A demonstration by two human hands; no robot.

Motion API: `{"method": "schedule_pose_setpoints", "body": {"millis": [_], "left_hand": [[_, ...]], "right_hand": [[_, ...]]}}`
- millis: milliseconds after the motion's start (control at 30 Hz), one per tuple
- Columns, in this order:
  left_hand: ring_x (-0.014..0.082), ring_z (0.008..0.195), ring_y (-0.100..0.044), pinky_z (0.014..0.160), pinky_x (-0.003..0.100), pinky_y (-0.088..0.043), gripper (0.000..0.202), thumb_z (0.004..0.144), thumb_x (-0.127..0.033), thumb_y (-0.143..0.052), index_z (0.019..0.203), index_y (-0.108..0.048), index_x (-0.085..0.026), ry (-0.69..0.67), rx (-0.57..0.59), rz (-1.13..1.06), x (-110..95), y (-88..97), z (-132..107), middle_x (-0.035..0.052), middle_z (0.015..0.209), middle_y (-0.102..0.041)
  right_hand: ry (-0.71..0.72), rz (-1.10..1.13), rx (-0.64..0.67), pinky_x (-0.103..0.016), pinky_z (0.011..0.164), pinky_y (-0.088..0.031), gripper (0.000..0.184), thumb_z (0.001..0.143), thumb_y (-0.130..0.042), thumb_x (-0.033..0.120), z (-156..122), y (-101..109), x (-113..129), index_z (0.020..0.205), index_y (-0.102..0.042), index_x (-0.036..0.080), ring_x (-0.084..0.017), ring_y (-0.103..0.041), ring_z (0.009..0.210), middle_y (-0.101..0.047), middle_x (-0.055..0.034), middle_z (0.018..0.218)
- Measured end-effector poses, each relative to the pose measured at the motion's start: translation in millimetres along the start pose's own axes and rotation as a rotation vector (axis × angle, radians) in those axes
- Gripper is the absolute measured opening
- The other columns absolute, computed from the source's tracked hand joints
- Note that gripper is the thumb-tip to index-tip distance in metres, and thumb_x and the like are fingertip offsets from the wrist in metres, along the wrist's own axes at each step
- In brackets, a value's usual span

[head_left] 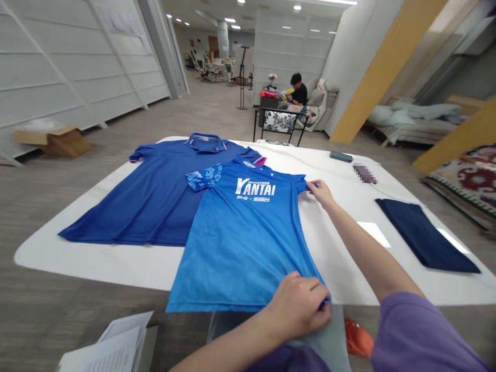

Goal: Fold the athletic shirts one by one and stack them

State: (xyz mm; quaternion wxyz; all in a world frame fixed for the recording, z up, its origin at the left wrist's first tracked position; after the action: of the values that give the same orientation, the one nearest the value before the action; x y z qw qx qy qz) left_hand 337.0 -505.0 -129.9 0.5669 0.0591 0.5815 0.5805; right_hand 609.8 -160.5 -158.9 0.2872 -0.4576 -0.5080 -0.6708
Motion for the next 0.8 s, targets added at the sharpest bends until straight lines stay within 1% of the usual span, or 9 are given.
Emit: {"method": "schedule_pose_setpoints", "body": {"millis": [100,167,233,300,367,433,533,633,800], "left_hand": [[0.0284,0.099,-0.082,0.077,0.054,-0.062,0.016,0.107,-0.046,-0.075,0.117,-0.076,-0.033,-0.093,0.131,-0.114,-38.0,-43.7,27.5,0.0081,0.108,-0.085],[0.0308,0.107,-0.081,0.086,0.055,-0.063,0.038,0.104,-0.065,-0.077,0.126,-0.076,-0.033,-0.067,0.145,-0.138,-39.2,-47.8,47.8,0.0109,0.118,-0.085],[0.0348,0.126,-0.077,0.103,0.058,-0.062,0.058,0.104,-0.075,-0.071,0.141,-0.073,-0.029,0.038,0.079,-0.069,-13.2,-31.6,72.0,0.0151,0.137,-0.081],[0.0386,0.148,-0.065,0.121,0.062,-0.055,0.065,0.112,-0.069,-0.059,0.156,-0.066,-0.022,0.182,-0.033,0.071,36.3,-2.5,99.1,0.0198,0.158,-0.069],[0.0409,0.159,-0.055,0.130,0.064,-0.047,0.062,0.117,-0.057,-0.050,0.163,-0.061,-0.018,0.345,-0.148,0.217,98.8,27.9,125.6,0.0216,0.170,-0.059],[0.0406,0.167,-0.046,0.138,0.063,-0.038,0.062,0.119,-0.049,-0.043,0.169,-0.057,-0.015,0.470,-0.201,0.290,161.1,48.9,148.8,0.0206,0.177,-0.052],[0.0403,0.178,-0.029,0.146,0.066,-0.021,0.069,0.119,-0.054,-0.039,0.177,-0.050,-0.019,0.557,-0.083,0.332,235.9,57.2,176.5,0.0150,0.187,-0.041],[0.0399,0.181,-0.019,0.147,0.067,-0.013,0.078,0.117,-0.064,-0.038,0.182,-0.044,-0.022,0.552,0.023,0.377,284.4,58.0,199.5,0.0109,0.192,-0.033],[0.0386,0.182,-0.017,0.147,0.066,-0.012,0.085,0.116,-0.069,-0.035,0.185,-0.039,-0.020,0.496,0.033,0.432,340.1,64.4,253.3,0.0103,0.193,-0.029]], "right_hand": [[0.002,-0.131,-0.124,-0.046,0.096,-0.067,0.040,0.081,-0.081,0.049,-25.0,88.7,-48.5,0.109,-0.065,0.026,-0.027,-0.078,0.096,-0.081,-0.0053,0.102],[-0.019,-0.263,-0.170,-0.051,0.100,-0.066,0.040,0.080,-0.079,0.048,-40.8,140.2,-72.6,0.112,-0.069,0.025,-0.029,-0.077,0.099,-0.081,-0.0058,0.103],[-0.019,-0.442,-0.220,-0.058,0.109,-0.063,0.042,0.081,-0.078,0.049,-55.5,179.3,-86.3,0.115,-0.073,0.025,-0.034,-0.076,0.111,-0.081,-0.0109,0.114],[0.048,-0.625,-0.288,-0.067,0.119,-0.056,0.046,0.086,-0.077,0.052,-66.8,200.0,-87.3,0.122,-0.077,0.024,-0.042,-0.071,0.132,-0.076,-0.0184,0.137],[0.179,-0.720,-0.261,-0.071,0.128,-0.049,0.051,0.098,-0.068,0.055,-71.2,196.8,-80.2,0.138,-0.077,0.025,-0.045,-0.062,0.149,-0.068,-0.0197,0.158],[0.292,-0.714,-0.058,-0.067,0.134,-0.045,0.054,0.110,-0.053,0.056,-67.3,172.9,-73.3,0.153,-0.072,0.029,-0.040,-0.058,0.158,-0.063,-0.0140,0.169],[0.310,-0.692,0.227,-0.065,0.142,-0.037,0.062,0.114,-0.045,0.065,-50.6,131.9,-71.6,0.165,-0.065,0.034,-0.036,-0.049,0.169,-0.057,-0.0062,0.178],[0.260,-0.735,0.239,-0.070,0.146,-0.024,0.078,0.108,-0.054,0.080,-21.1,114.8,-78.6,0.172,-0.058,0.036,-0.040,-0.034,0.177,-0.046,-0.0036,0.187],[0.241,-0.774,0.178,-0.076,0.146,-0.015,0.090,0.104,-0.054,0.090,47.9,115.9,-99.7,0.177,-0.051,0.038,-0.044,-0.026,0.179,-0.037,-0.0030,0.191]]}}
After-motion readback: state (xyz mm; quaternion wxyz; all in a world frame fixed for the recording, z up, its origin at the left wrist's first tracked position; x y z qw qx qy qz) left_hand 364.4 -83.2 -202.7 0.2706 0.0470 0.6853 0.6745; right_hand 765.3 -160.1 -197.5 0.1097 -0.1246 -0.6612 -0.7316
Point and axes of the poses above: each hand's wrist, its own z-axis towards the middle knuckle, its own y-axis out of the back of the hand, x = y × z, the point moved 4 cm from there along z, towards the middle knuckle
